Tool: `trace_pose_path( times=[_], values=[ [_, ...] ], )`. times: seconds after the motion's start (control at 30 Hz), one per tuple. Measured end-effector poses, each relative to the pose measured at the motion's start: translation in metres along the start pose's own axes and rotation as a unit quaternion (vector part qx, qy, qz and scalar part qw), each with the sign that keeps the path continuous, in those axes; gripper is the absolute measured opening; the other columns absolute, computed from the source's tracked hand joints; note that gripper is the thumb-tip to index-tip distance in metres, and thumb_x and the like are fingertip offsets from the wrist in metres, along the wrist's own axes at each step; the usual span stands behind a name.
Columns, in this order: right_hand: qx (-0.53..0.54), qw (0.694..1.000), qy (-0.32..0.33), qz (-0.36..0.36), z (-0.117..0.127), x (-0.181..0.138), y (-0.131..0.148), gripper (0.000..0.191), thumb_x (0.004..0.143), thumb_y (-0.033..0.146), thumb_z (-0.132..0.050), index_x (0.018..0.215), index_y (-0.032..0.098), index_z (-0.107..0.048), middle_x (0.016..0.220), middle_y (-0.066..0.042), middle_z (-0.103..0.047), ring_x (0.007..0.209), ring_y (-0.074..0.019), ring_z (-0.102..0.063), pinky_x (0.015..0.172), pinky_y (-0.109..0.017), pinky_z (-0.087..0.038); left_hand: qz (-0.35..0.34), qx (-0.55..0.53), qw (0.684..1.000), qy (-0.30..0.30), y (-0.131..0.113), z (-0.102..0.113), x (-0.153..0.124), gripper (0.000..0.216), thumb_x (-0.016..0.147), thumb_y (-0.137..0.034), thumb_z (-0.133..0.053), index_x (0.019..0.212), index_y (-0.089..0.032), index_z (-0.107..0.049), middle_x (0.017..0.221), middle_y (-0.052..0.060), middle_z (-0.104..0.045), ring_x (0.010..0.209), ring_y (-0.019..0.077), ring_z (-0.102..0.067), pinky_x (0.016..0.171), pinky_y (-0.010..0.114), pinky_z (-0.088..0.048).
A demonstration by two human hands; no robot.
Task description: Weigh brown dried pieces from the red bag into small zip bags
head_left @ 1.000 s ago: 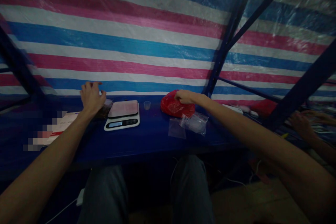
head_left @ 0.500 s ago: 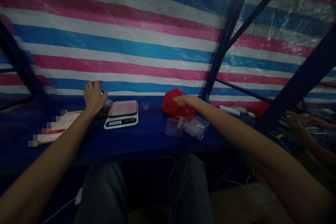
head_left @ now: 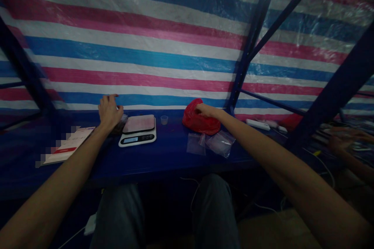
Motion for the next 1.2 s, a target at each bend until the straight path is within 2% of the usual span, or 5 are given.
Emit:
trace_pose_path(
  times=[0.13, 0.5, 0.7, 0.93, 1.2],
  values=[
    [0.024, 0.999, 0.013, -0.017, 0.017, 0.002, -0.011, 0.024, 0.077, 0.003, -0.066, 0.097, 0.01, -0.077, 0.095, -0.013, -0.077, 0.083, -0.0217, -0.07, 0.074, -0.029, -0.053, 0.002, -0.008, 1.0, -0.001, -0.002, -0.002, 0.0, 0.049, 0.081, -0.018, -0.056, 0.129, -0.016, -0.051, 0.126, 0.018, -0.054, 0.121, 0.0369, -0.051, 0.1, 0.052, -0.044],
    [0.016, 0.999, 0.028, -0.038, 0.104, -0.007, -0.034, 0.024, 0.08, 0.03, -0.073, 0.096, 0.013, -0.078, 0.083, -0.01, -0.077, 0.073, -0.021, -0.07, 0.066, -0.032, -0.054, -0.009, -0.032, 0.999, 0.011, -0.017, -0.001, -0.002, 0.047, 0.081, -0.016, -0.052, 0.127, -0.016, -0.054, 0.126, 0.017, -0.052, 0.12, 0.0345, -0.052, 0.1, 0.048, -0.044],
    [0.043, 0.998, -0.049, 0.014, 0.142, 0.02, 0.002, 0.022, 0.08, 0.029, -0.076, 0.093, 0.011, -0.078, 0.075, -0.005, -0.074, 0.067, -0.015, -0.069, 0.069, -0.031, -0.053, -0.046, -0.048, 0.998, 0.017, -0.042, 0.005, -0.004, 0.053, 0.082, -0.015, -0.049, 0.135, -0.016, -0.047, 0.13, 0.017, -0.051, 0.123, 0.0327, -0.05, 0.103, 0.045, -0.041],
    [0.145, 0.979, -0.08, 0.121, 0.058, 0.076, 0.093, 0.015, 0.078, 0.009, -0.073, 0.092, 0.013, -0.077, 0.081, -0.004, -0.076, 0.067, -0.0132, -0.067, 0.063, -0.024, -0.05, -0.13, -0.126, 0.982, 0.058, -0.067, -0.003, -0.013, 0.049, 0.087, -0.017, -0.046, 0.136, -0.016, -0.044, 0.128, 0.014, -0.055, 0.121, 0.0277, -0.052, 0.104, 0.042, -0.041],
    [0.156, 0.954, -0.238, 0.1, -0.02, 0.09, 0.104, 0.016, 0.086, 0.011, -0.069, 0.099, 0.014, -0.077, 0.096, -0.01, -0.076, 0.084, -0.0183, -0.068, 0.078, -0.029, -0.049, -0.125, -0.095, 0.965, 0.211, -0.051, -0.033, -0.017, 0.048, 0.103, -0.045, -0.022, 0.119, -0.02, -0.059, 0.111, 0.012, -0.068, 0.105, 0.0287, -0.065, 0.091, 0.042, -0.047]
  ],
)
Point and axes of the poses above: each hand's wrist, its own x-axis towards the middle knuckle, its own z-axis out of the back of the hand, y = z × x, the point moved 5 cm from there along x, towards the middle knuckle
